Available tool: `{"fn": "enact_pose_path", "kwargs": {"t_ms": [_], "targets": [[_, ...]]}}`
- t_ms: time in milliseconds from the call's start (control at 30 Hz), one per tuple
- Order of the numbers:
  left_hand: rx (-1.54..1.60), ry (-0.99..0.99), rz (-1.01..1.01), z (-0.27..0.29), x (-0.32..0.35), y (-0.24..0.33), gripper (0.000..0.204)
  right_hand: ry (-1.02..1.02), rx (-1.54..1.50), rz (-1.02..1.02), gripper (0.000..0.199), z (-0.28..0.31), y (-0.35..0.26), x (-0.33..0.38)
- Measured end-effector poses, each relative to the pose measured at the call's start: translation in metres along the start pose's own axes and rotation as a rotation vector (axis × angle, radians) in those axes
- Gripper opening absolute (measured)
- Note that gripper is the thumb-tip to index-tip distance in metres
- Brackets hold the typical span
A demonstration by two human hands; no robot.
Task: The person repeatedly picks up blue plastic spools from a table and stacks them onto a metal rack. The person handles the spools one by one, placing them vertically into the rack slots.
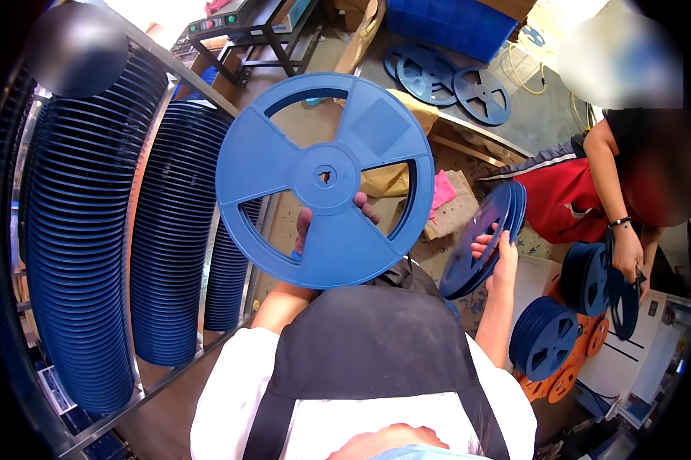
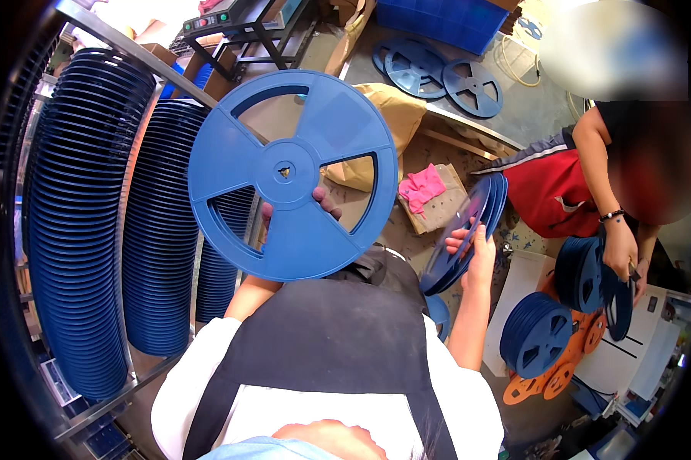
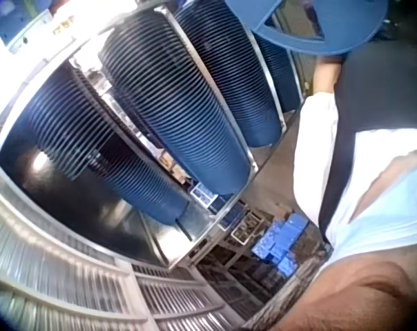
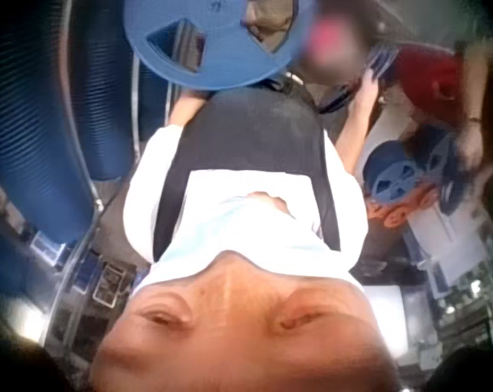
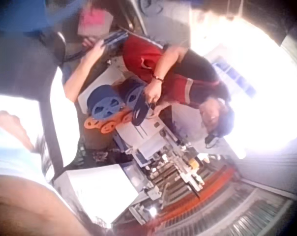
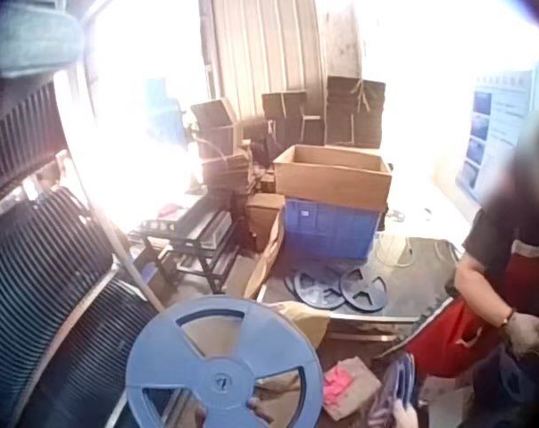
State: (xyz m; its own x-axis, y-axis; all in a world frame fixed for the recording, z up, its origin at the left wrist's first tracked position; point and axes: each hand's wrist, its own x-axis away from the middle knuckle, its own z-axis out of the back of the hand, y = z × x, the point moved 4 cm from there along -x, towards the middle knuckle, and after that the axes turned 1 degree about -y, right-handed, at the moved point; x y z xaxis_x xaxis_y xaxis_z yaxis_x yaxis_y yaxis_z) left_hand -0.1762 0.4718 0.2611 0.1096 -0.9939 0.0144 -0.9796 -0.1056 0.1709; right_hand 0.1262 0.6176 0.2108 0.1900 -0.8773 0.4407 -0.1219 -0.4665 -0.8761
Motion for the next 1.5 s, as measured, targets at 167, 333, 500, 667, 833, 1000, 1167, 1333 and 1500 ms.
{"fn": "enact_pose_path", "kwargs": {"t_ms": [167, 333, 500, 667, 833, 1000, 1167, 1333, 1500], "targets": [[-0.046, 0.024, 0.023, -0.014, 0.008, -0.003, 0.073, -0.344, -0.444, 0.149, 0.063, 0.004, -0.027, 0.021], [-0.032, 0.048, -0.009, 0.005, 0.022, 0.020, 0.076, -0.483, -0.752, 0.383, 0.073, 0.014, -0.041, 0.016], [-0.147, -0.361, -0.079, -0.006, 0.017, 0.061, 0.081, -0.733, -1.072, 0.348, 0.064, -0.003, -0.048, 0.013], [-0.278, -0.222, -0.278, -0.034, 0.028, 0.067, 0.088, -0.799, -1.249, 0.260, 0.059, -0.021, -0.046, -0.001], [-0.428, 0.123, -0.220, -0.043, 0.035, 0.064, 0.084, -0.876, -1.304, 0.156, 0.059, -0.041, -0.052, -0.008], [-0.358, 0.303, -0.176, -0.024, 0.017, 0.046, 0.065, -0.900, -1.113, 0.257, 0.063, -0.047, -0.062, -0.004], [-0.905, 0.341, -0.281, 0.016, -0.024, 0.025, 0.044, -0.835, -0.520, 0.377, 0.082, -0.098, -0.082, 0.032], [-0.928, 0.273, -0.101, 0.003, -0.058, -0.023, 0.050, -0.938, 0.661, 0.920, 0.061, -0.190, -0.078, 0.099], [-0.459, 0.085, 0.081, 0.003, -0.056, -0.036, 0.056, -0.977, 0.674, 0.980, 0.067, -0.202, -0.083, 0.109]]}}
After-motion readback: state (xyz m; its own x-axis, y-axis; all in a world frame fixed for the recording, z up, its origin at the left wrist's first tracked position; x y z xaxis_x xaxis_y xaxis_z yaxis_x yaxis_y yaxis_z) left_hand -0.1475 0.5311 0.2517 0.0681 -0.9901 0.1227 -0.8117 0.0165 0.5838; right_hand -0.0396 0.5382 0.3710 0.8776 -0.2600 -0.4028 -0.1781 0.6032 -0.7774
